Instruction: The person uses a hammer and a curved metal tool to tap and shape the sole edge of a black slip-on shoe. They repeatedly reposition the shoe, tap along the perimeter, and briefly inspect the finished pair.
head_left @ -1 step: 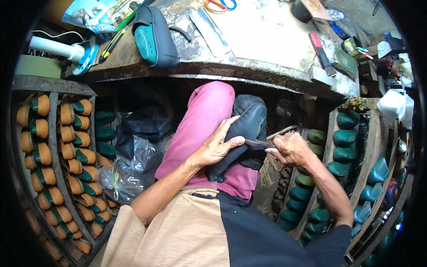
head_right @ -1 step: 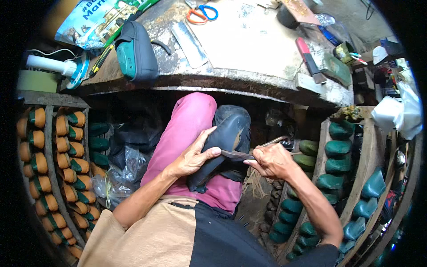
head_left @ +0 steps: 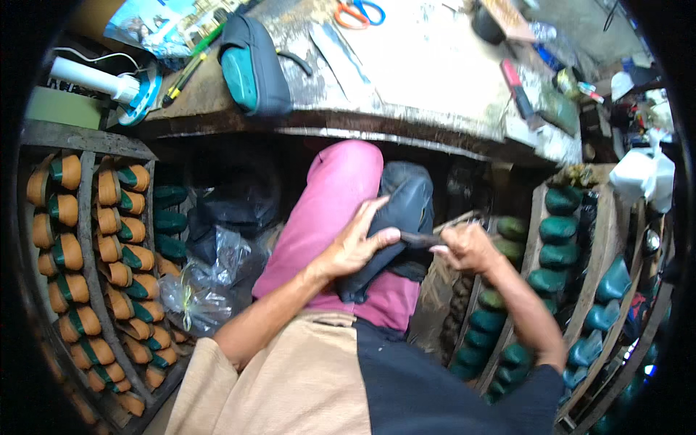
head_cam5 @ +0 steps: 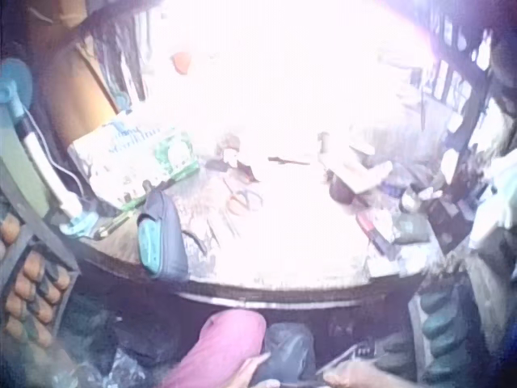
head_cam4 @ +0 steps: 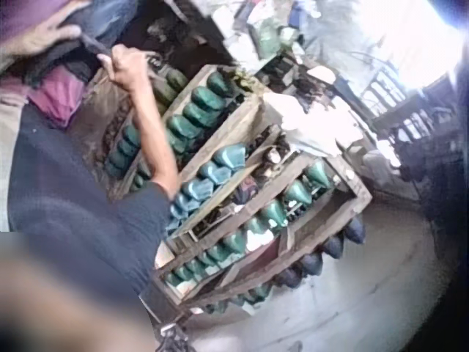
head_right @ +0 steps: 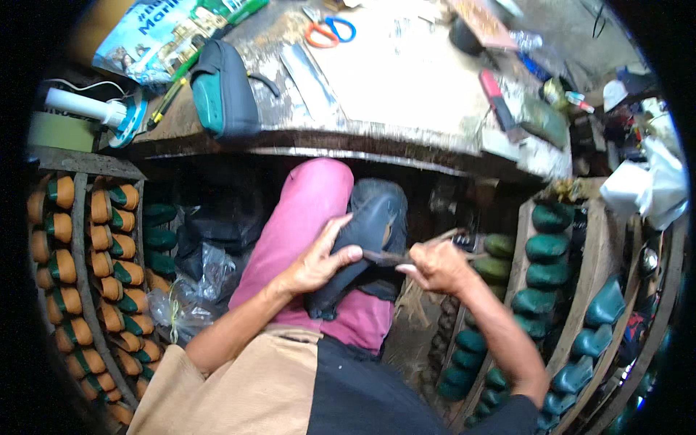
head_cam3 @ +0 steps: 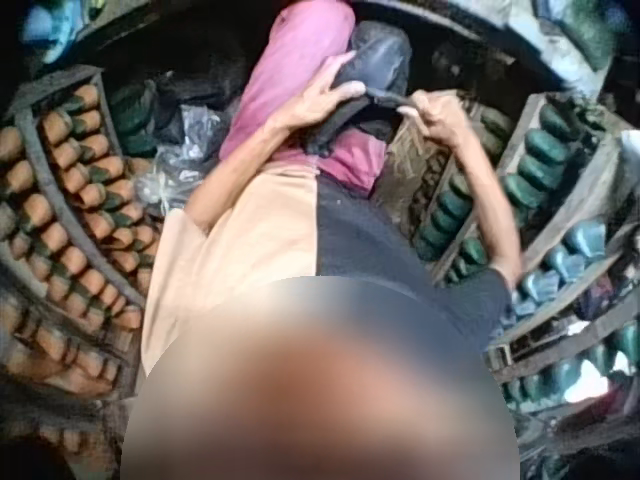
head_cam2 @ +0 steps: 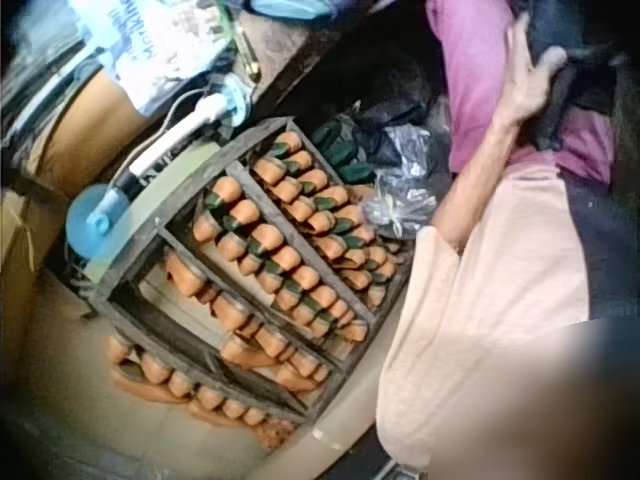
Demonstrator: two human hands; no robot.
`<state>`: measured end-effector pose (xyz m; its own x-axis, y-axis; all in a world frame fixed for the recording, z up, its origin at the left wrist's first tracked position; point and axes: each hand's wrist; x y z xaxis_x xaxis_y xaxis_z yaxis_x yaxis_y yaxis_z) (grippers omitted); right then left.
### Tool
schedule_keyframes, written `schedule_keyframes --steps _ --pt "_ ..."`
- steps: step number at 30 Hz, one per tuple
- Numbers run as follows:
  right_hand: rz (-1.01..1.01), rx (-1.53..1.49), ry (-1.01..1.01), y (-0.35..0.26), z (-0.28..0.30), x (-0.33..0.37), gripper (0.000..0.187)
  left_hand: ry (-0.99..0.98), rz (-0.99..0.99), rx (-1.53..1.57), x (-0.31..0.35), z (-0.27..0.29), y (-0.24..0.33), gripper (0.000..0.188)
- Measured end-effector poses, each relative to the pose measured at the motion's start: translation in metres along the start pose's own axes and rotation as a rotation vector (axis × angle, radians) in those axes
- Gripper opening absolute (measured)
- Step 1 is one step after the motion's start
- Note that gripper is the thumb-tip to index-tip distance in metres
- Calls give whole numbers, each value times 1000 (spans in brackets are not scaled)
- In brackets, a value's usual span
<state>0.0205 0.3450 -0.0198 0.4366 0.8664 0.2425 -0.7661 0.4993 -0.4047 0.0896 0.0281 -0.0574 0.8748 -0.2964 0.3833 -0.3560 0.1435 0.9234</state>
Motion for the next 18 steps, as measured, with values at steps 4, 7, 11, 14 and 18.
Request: schedule_keyframes --steps 4,7,11,14,18 --pt "39 -191 391 -13 -34 -9 41 67 1 94 -11 -1 2 81" --pt "-68 -201 342 -37 -34 10 39 86 20 119 -12 1 1 73" --pt "-224 -497 268 -44 -16 25 47 60 99 182 -11 1 0 69" --pt "-297 -813 187 -34 -6 19 40 19 118 259 -13 2 -1 73" --pt "-247 -863 155 -18 7 -4 40 -11 162 274 -18 5 -4 78"
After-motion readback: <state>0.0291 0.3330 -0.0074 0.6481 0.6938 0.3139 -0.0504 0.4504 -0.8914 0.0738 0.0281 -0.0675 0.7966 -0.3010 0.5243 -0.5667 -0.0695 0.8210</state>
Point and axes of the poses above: each hand's wrist, its own x-axis away from the middle knuckle, its own z-axis out of the back of the hand, y = z × x, and after that the axes turned 8 degrees about z, right-handed
